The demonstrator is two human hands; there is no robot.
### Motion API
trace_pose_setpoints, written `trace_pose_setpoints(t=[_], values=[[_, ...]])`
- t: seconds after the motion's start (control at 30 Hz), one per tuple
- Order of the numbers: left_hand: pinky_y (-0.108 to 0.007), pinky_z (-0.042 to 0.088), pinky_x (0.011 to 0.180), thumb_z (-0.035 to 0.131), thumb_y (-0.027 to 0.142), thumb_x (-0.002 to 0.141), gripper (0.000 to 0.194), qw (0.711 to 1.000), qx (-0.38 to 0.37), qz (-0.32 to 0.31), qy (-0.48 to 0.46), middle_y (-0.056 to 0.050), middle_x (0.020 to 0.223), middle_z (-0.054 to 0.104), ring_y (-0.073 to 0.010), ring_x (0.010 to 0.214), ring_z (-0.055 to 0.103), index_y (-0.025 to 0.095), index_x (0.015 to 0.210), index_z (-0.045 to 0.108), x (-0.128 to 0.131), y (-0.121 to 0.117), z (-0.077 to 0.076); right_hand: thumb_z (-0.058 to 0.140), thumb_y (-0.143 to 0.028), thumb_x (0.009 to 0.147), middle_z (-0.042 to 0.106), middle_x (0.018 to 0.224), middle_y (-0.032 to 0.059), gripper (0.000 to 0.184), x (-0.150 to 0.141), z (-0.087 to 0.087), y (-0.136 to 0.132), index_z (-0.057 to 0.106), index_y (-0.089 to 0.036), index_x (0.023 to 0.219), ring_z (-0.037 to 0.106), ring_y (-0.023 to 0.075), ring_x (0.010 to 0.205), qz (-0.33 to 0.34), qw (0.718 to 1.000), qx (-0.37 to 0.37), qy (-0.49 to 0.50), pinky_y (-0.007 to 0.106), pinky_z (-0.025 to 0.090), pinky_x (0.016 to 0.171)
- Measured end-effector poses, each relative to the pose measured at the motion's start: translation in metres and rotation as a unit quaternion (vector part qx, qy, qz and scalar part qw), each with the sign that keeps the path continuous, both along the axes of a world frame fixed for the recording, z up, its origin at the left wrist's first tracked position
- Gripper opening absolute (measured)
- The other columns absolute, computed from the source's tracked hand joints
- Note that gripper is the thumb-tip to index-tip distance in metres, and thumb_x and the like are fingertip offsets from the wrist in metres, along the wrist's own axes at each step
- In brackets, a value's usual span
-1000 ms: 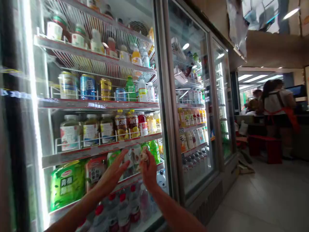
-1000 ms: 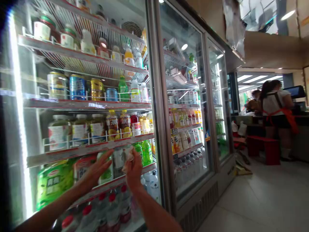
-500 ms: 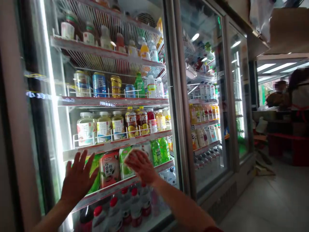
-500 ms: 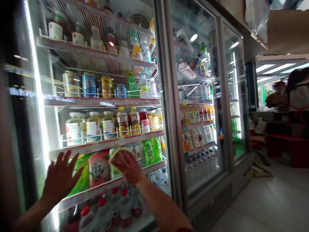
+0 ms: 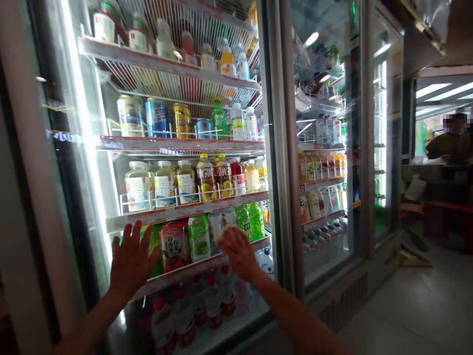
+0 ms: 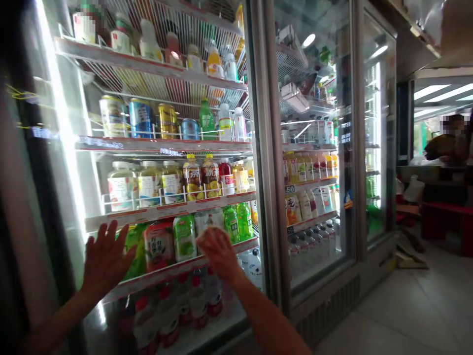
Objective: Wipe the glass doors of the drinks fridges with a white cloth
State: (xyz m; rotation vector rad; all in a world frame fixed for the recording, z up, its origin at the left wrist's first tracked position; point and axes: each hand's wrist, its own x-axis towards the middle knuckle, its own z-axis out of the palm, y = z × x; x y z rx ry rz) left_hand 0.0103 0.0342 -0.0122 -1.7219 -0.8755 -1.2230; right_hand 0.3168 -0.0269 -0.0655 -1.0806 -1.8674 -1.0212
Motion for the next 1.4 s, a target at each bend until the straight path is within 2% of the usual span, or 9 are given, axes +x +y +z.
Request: trace_pose_setpoints(t=[0.17, 0.27, 0.37, 0.6, 0.8, 1.03, 1.23, 1.3, 1.4], values=[[-0.056, 0.01, 0.109, 0.04, 0.033, 0.088, 0.064, 1.0, -0.012, -0.002, -0.014, -0.013, 0.15, 0.011, -0.0307, 0.138, 0.008, 0.018, 0.143, 0.011, 0.007, -0.003, 0.004, 0.034, -0.011, 0.084, -0.004, 0.153, 0.009, 0.064, 0.006, 0.021, 0.015, 0.013, -0.02, 0.144, -0.001, 0.0313, 0.14, -0.114, 0.92, 0.135, 0.349, 0.062, 0.022, 0.105], [-0.055, 0.009, 0.109, 0.035, 0.035, 0.089, 0.061, 0.999, -0.048, 0.004, -0.013, -0.015, 0.15, 0.009, -0.0305, 0.138, 0.005, 0.015, 0.143, 0.013, 0.007, -0.012, 0.002, 0.045, -0.015, 0.081, 0.003, 0.154, 0.0028, 0.067, -0.063, 0.001, 0.01, 0.02, -0.025, 0.143, -0.001, 0.0299, 0.14, 0.002, 0.99, 0.009, 0.138, 0.055, 0.02, 0.11], [-0.054, 0.01, 0.11, 0.032, 0.035, 0.089, 0.058, 0.994, -0.102, 0.016, 0.019, -0.015, 0.15, 0.011, -0.0302, 0.138, 0.006, 0.011, 0.141, 0.022, -0.001, -0.029, -0.02, 0.051, -0.021, 0.08, 0.015, 0.152, -0.0025, 0.065, -0.075, -0.02, -0.004, 0.028, -0.03, 0.14, 0.002, 0.0266, 0.14, 0.052, 0.995, -0.081, -0.026, 0.05, 0.02, 0.112], [-0.058, 0.015, 0.107, 0.028, 0.036, 0.089, 0.059, 0.988, -0.131, 0.013, 0.078, -0.014, 0.149, 0.017, -0.0321, 0.138, 0.009, 0.017, 0.143, 0.012, -0.017, -0.047, -0.086, 0.038, -0.011, 0.084, 0.002, 0.153, 0.0125, 0.058, -0.008, -0.015, -0.002, 0.025, -0.014, 0.141, -0.002, 0.0311, 0.14, -0.134, 0.936, 0.068, 0.317, 0.06, 0.023, 0.106], [-0.059, 0.013, 0.107, 0.03, 0.031, 0.09, 0.061, 0.992, -0.111, -0.004, 0.059, -0.013, 0.15, 0.014, -0.032, 0.138, 0.01, 0.021, 0.143, 0.003, -0.011, -0.043, -0.086, 0.048, -0.018, 0.083, 0.019, 0.151, -0.001, 0.06, -0.06, -0.05, 0.0, 0.03, -0.03, 0.139, 0.009, 0.0265, 0.14, 0.016, 0.999, -0.035, -0.025, 0.048, 0.028, 0.11], [-0.06, 0.011, 0.107, 0.032, 0.033, 0.09, 0.064, 0.991, -0.13, -0.004, 0.016, -0.013, 0.15, 0.008, -0.0327, 0.138, 0.006, 0.02, 0.143, 0.0, 0.001, -0.043, -0.091, 0.034, -0.014, 0.087, 0.002, 0.152, 0.0127, 0.054, 0.013, -0.029, 0.01, 0.026, -0.015, 0.141, 0.002, 0.0317, 0.14, -0.134, 0.935, 0.109, 0.311, 0.062, 0.027, 0.104], [-0.054, 0.016, 0.108, 0.034, 0.033, 0.088, 0.059, 0.987, -0.15, 0.002, 0.055, -0.014, 0.148, 0.019, -0.0301, 0.138, 0.011, 0.015, 0.142, 0.017, -0.01, -0.045, -0.132, 0.045, -0.016, 0.084, 0.011, 0.153, -0.0002, 0.054, -0.083, -0.081, 0.006, 0.035, -0.026, 0.137, 0.009, 0.0276, 0.14, 0.018, 0.999, -0.016, -0.035, 0.048, 0.029, 0.11], [-0.052, 0.018, 0.108, 0.035, 0.028, 0.087, 0.054, 0.984, -0.161, 0.011, 0.079, -0.012, 0.146, 0.026, -0.0282, 0.137, 0.014, 0.016, 0.139, 0.028, -0.019, -0.05, -0.153, 0.046, -0.015, 0.083, 0.017, 0.152, -0.0022, 0.054, -0.058, -0.089, -0.003, 0.037, -0.028, 0.135, 0.01, 0.0254, 0.14, 0.026, 0.997, -0.027, -0.072, 0.047, 0.029, 0.11], [-0.051, 0.021, 0.108, 0.037, 0.023, 0.085, 0.049, 0.977, -0.188, 0.029, 0.097, -0.01, 0.145, 0.029, -0.0276, 0.137, 0.016, 0.019, 0.133, 0.039, -0.025, -0.058, -0.176, 0.039, -0.011, 0.083, 0.011, 0.152, 0.0066, 0.057, 0.002, -0.076, -0.007, 0.031, -0.021, 0.139, 0.008, 0.0276, 0.14, -0.062, 0.989, 0.017, 0.131, 0.054, 0.028, 0.108]])
